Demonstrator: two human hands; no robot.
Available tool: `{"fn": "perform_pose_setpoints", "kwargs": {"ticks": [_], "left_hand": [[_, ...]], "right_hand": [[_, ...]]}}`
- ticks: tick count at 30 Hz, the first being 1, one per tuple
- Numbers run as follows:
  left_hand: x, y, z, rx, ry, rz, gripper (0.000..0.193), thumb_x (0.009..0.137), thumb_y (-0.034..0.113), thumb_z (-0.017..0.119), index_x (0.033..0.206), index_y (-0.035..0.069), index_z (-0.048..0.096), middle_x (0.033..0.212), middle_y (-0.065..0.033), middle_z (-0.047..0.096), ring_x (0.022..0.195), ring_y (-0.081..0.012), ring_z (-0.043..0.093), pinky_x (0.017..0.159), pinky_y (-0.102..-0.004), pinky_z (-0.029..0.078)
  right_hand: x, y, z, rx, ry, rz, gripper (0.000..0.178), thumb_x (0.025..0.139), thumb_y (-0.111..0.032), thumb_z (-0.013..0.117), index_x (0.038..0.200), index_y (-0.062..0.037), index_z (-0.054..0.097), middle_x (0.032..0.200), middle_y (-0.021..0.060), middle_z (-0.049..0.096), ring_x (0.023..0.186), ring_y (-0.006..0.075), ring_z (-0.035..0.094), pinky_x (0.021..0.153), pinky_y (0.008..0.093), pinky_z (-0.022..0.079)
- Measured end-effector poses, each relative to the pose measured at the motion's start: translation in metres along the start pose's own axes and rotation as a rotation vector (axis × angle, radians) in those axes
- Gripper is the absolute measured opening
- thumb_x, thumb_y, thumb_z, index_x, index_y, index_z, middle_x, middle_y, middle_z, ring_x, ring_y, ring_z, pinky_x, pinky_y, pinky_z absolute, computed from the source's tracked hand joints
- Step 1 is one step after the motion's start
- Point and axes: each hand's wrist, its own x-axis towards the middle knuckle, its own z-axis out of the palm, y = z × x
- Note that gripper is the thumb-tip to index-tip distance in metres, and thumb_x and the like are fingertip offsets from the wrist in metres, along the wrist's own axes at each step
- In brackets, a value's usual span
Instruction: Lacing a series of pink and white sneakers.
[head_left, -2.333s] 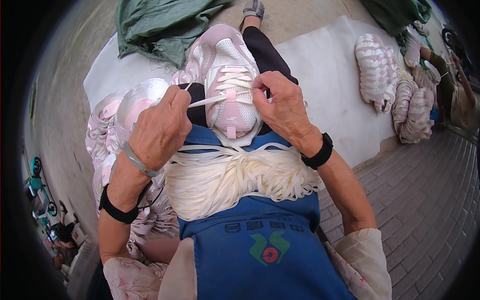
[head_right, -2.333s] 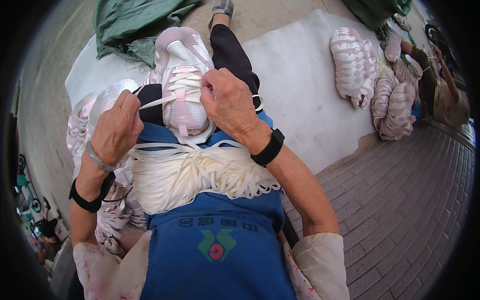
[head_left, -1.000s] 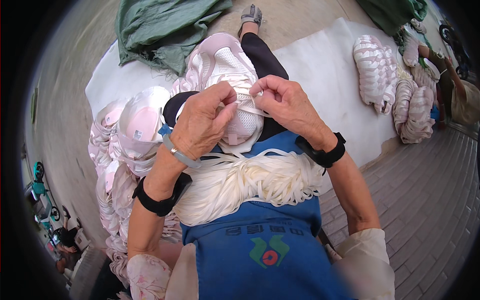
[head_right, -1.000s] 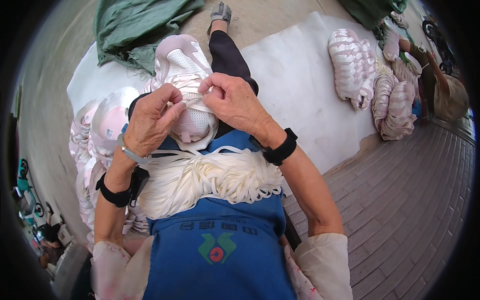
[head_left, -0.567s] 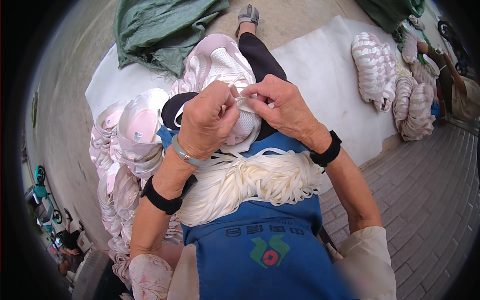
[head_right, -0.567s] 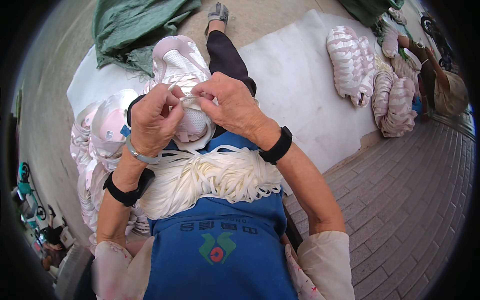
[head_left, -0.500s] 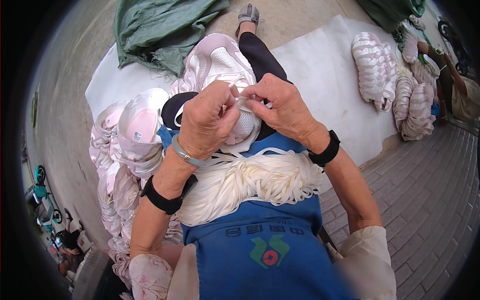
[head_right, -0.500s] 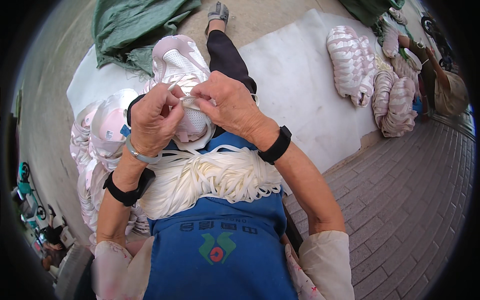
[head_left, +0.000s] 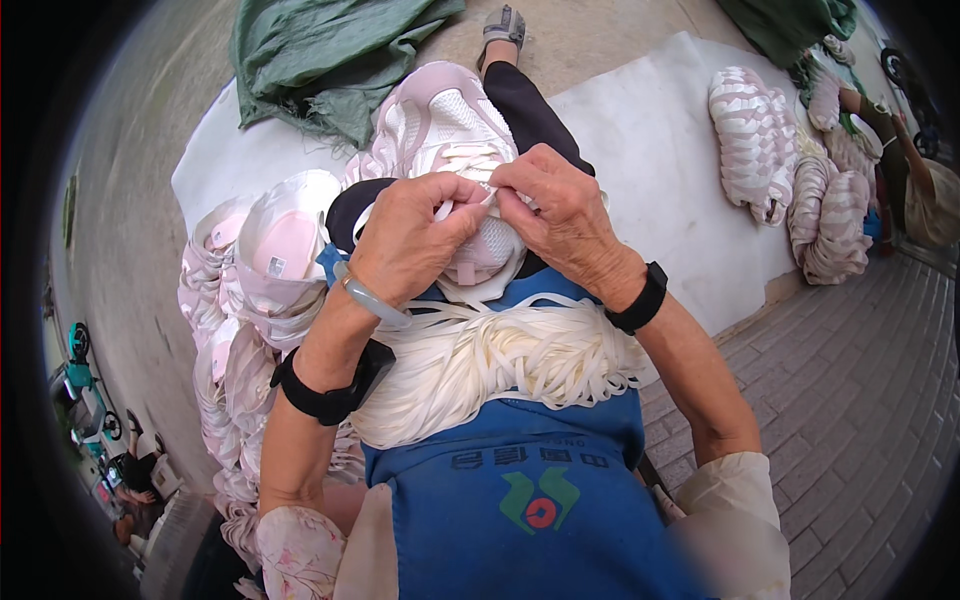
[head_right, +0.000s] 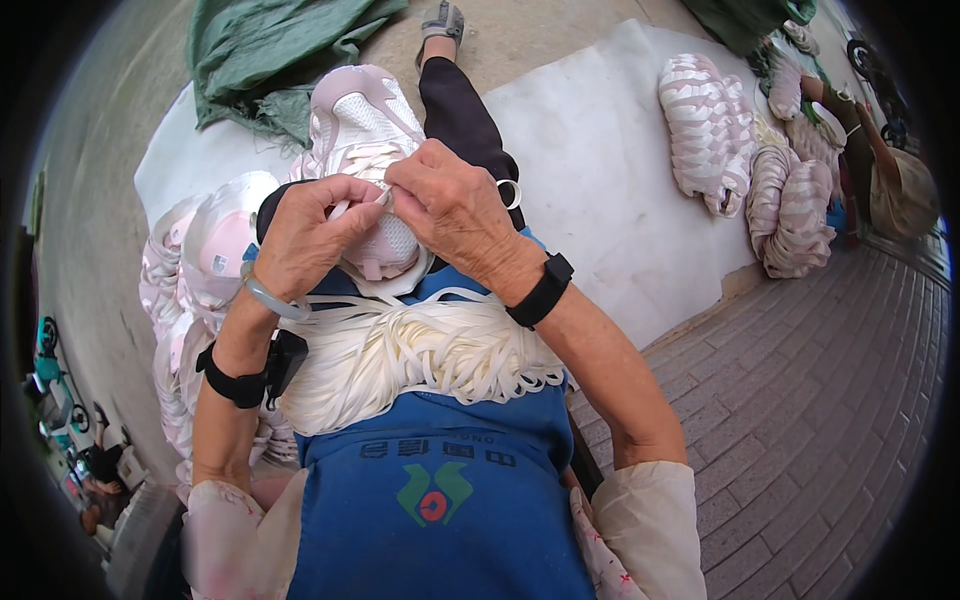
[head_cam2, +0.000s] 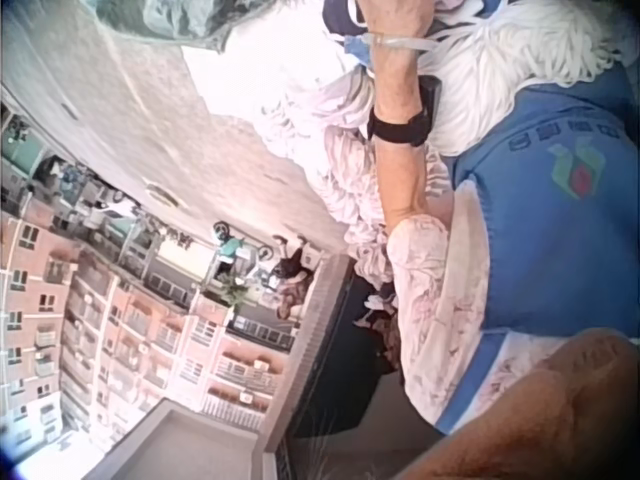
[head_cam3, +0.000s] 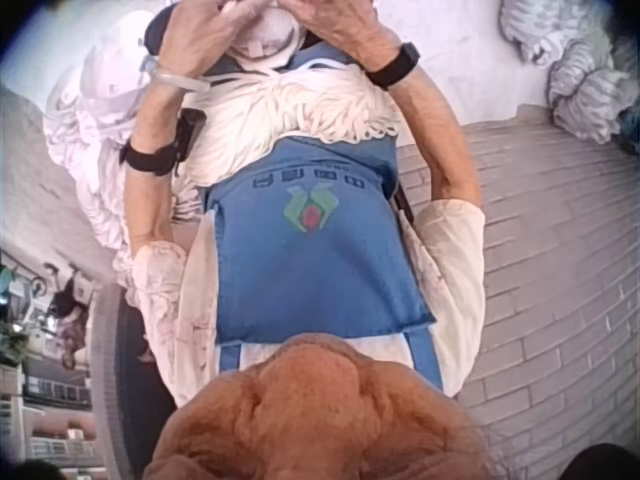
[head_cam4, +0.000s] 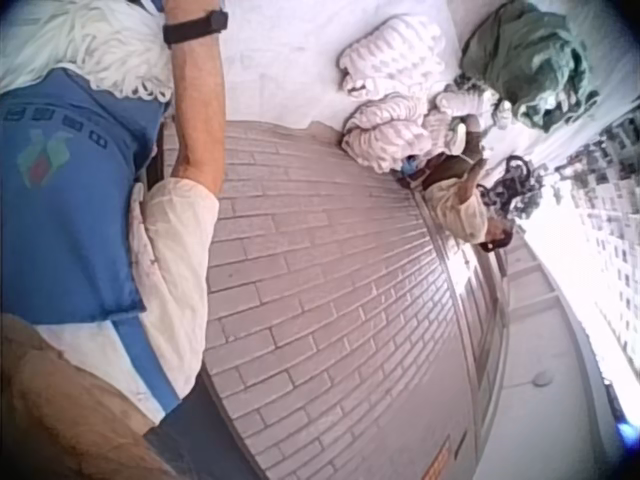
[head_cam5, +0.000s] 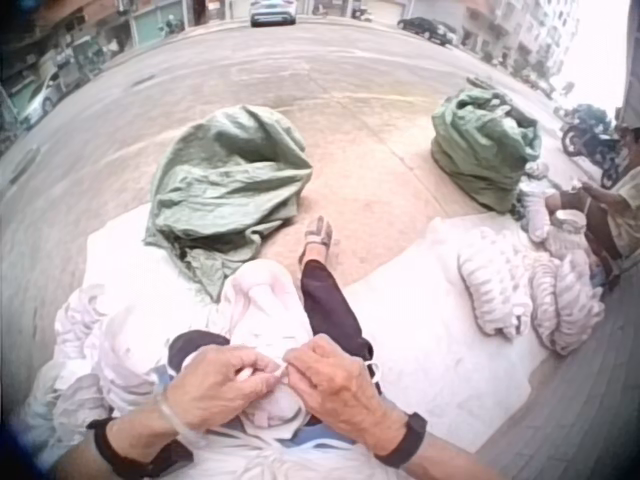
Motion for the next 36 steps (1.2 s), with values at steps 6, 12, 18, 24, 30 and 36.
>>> {"fn": "perform_pose_setpoints", "kwargs": {"ticks": [6, 12, 18, 24, 30, 36], "left_hand": [[0.002, -0.003, 0.002, 0.280, 0.308, 0.462, 0.013, 0.078, 0.001, 0.066, 0.090, 0.001, 0.066, 0.080, -0.0106, 0.063, 0.067, -0.0266, 0.065, 0.062, -0.0319, 0.051], [0.005, -0.005, 0.008, 0.300, 0.347, 0.647, 0.018, 0.075, -0.004, 0.067, 0.091, 0.003, 0.063, 0.083, -0.0105, 0.062, 0.072, -0.0265, 0.065, 0.062, -0.0315, 0.052], [-0.003, -0.003, 0.001, 0.294, 0.311, 0.474, 0.016, 0.079, 0.002, 0.066, 0.095, 0.002, 0.062, 0.085, -0.0123, 0.062, 0.074, -0.0281, 0.064, 0.064, -0.0335, 0.052], [-0.019, -0.026, -0.004, 0.435, 0.398, 0.483, 0.013, 0.086, 0.003, 0.061, 0.099, 0.001, 0.060, 0.081, -0.0127, 0.061, 0.064, -0.0269, 0.058, 0.060, -0.0356, 0.046], [-0.020, -0.030, -0.014, 0.379, 0.212, 0.286, 0.009, 0.085, 0.002, 0.061, 0.093, -0.001, 0.056, 0.080, -0.0152, 0.059, 0.068, -0.0300, 0.059, 0.061, -0.0371, 0.047], [-0.029, -0.029, -0.041, 0.577, 0.280, 0.538, 0.015, 0.081, -0.006, 0.062, 0.091, 0.001, 0.054, 0.079, -0.0136, 0.056, 0.065, -0.0302, 0.059, 0.058, -0.0353, 0.047]], "right_hand": [[0.009, 0.002, -0.010, 0.176, -0.177, 0.124, 0.016, 0.080, -0.006, 0.061, 0.096, -0.0052, 0.065, 0.082, 0.0131, 0.057, 0.075, 0.0285, 0.060, 0.068, 0.0353, 0.049], [0.018, 0.017, -0.016, 0.320, -0.331, 0.159, 0.016, 0.085, -0.015, 0.062, 0.094, -0.0032, 0.068, 0.083, 0.0119, 0.059, 0.079, 0.0263, 0.059, 0.072, 0.0337, 0.048], [0.017, 0.013, -0.019, 0.455, -0.348, 0.233, 0.017, 0.085, -0.016, 0.065, 0.095, -0.0013, 0.066, 0.084, 0.0083, 0.061, 0.076, 0.0181, 0.057, 0.071, 0.0289, 0.046], [0.022, 0.002, -0.020, 0.577, -0.422, 0.416, 0.018, 0.087, -0.015, 0.064, 0.095, 0.0016, 0.064, 0.078, 0.0049, 0.060, 0.072, 0.0104, 0.053, 0.067, 0.0248, 0.044], [0.023, -0.006, -0.030, 0.512, -0.416, 0.506, 0.017, 0.087, -0.014, 0.063, 0.087, 0.0029, 0.065, 0.077, 0.0035, 0.060, 0.070, 0.0089, 0.053, 0.064, 0.0241, 0.044], [0.014, -0.010, -0.019, 0.284, -0.305, 0.274, 0.012, 0.084, -0.010, 0.062, 0.084, 0.0022, 0.065, 0.077, 0.0113, 0.061, 0.070, 0.0203, 0.060, 0.065, 0.0300, 0.048]]}}
